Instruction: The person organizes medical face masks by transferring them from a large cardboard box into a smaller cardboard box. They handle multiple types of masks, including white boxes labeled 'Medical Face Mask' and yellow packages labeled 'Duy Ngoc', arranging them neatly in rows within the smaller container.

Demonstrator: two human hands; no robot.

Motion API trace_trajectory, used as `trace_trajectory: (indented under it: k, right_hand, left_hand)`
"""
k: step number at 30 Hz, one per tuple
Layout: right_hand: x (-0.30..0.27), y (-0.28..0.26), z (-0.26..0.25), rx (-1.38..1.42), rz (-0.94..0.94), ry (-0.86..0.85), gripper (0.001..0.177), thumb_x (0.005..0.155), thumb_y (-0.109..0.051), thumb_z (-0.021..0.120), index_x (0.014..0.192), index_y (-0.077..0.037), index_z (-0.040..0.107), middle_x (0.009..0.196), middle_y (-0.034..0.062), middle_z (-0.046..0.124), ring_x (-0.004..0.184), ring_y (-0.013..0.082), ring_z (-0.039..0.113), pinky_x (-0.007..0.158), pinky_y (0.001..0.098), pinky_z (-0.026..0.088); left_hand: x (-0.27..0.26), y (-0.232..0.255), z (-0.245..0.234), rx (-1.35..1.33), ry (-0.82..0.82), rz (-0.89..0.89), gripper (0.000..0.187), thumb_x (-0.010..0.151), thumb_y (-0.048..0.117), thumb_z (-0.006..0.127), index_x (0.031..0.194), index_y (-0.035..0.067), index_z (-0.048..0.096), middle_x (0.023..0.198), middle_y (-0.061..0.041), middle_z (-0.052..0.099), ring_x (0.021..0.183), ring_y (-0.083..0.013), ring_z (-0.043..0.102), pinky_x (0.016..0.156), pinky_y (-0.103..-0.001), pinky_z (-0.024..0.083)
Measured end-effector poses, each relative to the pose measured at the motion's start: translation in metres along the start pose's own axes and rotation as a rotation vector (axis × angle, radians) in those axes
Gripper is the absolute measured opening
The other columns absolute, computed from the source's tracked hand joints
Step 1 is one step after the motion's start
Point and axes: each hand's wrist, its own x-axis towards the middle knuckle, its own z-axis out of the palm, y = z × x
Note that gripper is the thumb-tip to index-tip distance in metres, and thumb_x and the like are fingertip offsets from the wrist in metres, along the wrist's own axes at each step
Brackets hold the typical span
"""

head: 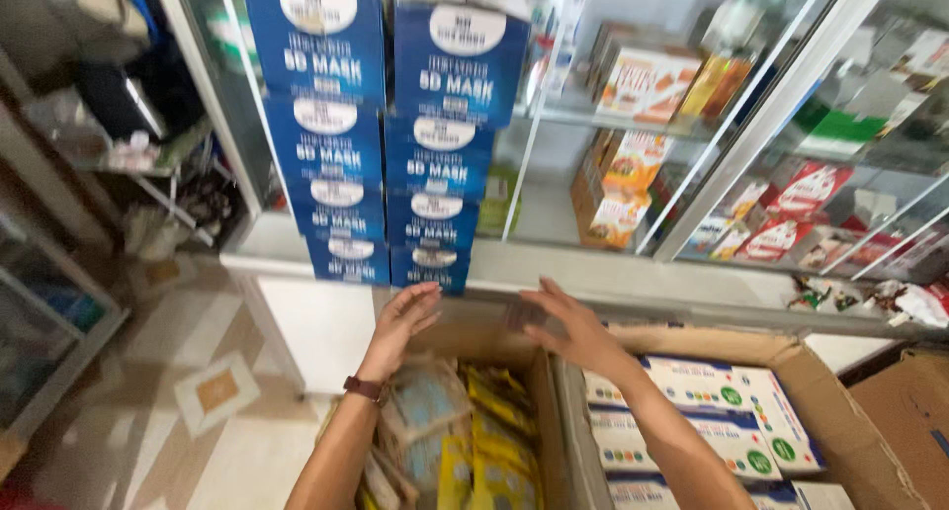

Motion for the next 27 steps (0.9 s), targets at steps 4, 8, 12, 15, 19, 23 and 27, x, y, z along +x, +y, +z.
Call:
trace_trajectory:
  k: [4,8,12,15,19,23,27]
  right_hand:
    - [0.118,-0.005,-0.023,0.062,-0.119,0.269,0.07,0.091,-0.02,0.077,0.152,-0.014,0.044,0.156,0.021,0.046,0.147,0.0418,0.039,0.095,0.0435,0.058]
    - [0.225,-0.008,-0.051,0.201,-0.046,0.536,0.096,0.085,-0.025,0.082,0.16,-0.016,0.022,0.162,0.017,0.038,0.135,0.0421,0.054,0.089,0.0414,0.06]
    - [0.301,-0.01,-0.079,0.011,-0.192,0.859,0.111,0.084,-0.025,0.089,0.165,-0.015,0.014,0.159,0.0273,0.04,0.141,0.05,0.045,0.107,0.0495,0.045]
    - [0.329,-0.01,-0.099,-0.136,-0.161,0.851,0.113,0.084,-0.023,0.096,0.166,-0.016,0.019,0.15,0.0441,0.027,0.141,0.0576,0.033,0.112,0.0506,0.039]
    - [0.337,-0.015,-0.113,-0.059,-0.022,0.683,0.088,0.077,-0.019,0.091,0.15,-0.022,0.043,0.132,0.0272,0.059,0.122,0.0401,0.061,0.103,0.0436,0.05]
    - [0.328,-0.029,-0.115,0.053,-0.027,0.716,0.066,0.076,-0.01,0.084,0.134,-0.017,0.054,0.112,0.0132,0.073,0.099,0.0282,0.072,0.087,0.0374,0.056]
    - [0.292,-0.049,-0.102,0.061,-0.037,0.793,0.051,0.082,-0.002,0.079,0.129,-0.012,0.063,0.105,0.0149,0.073,0.083,0.0256,0.066,0.075,0.0324,0.053]
  left_hand:
    - [0.069,0.05,0.004,-0.277,-0.015,0.001,0.04,0.098,0.021,0.062,0.136,0.008,0.057,0.134,-0.009,0.063,0.125,-0.0214,0.061,0.104,-0.042,0.053]
    - [0.125,0.098,-0.003,-0.18,-0.021,0.096,0.05,0.099,0.018,0.06,0.147,0.01,0.046,0.138,-0.012,0.061,0.128,-0.0237,0.06,0.104,-0.042,0.052]
    - [0.166,0.137,-0.01,-0.171,-0.058,0.177,0.066,0.099,0.021,0.056,0.158,0.012,0.027,0.141,-0.015,0.057,0.13,-0.0275,0.058,0.104,-0.042,0.054]
    - [0.186,0.158,-0.007,-0.128,-0.052,0.163,0.079,0.097,0.023,0.06,0.161,0.013,0.014,0.144,-0.017,0.054,0.132,-0.0291,0.056,0.104,-0.044,0.053]
    - [0.196,0.17,-0.003,-0.134,-0.081,0.1,0.087,0.095,0.025,0.062,0.162,0.013,0.007,0.145,-0.019,0.054,0.132,-0.0302,0.057,0.104,-0.045,0.054]
    - [0.201,0.167,0.001,-0.2,-0.086,0.123,0.085,0.095,0.023,0.062,0.161,0.012,0.009,0.143,-0.019,0.054,0.131,-0.0297,0.057,0.103,-0.046,0.054]
    - [0.204,0.151,-0.001,-0.303,-0.111,0.228,0.078,0.099,0.025,0.06,0.161,0.011,0.016,0.136,-0.015,0.054,0.13,-0.0268,0.055,0.108,-0.047,0.05]
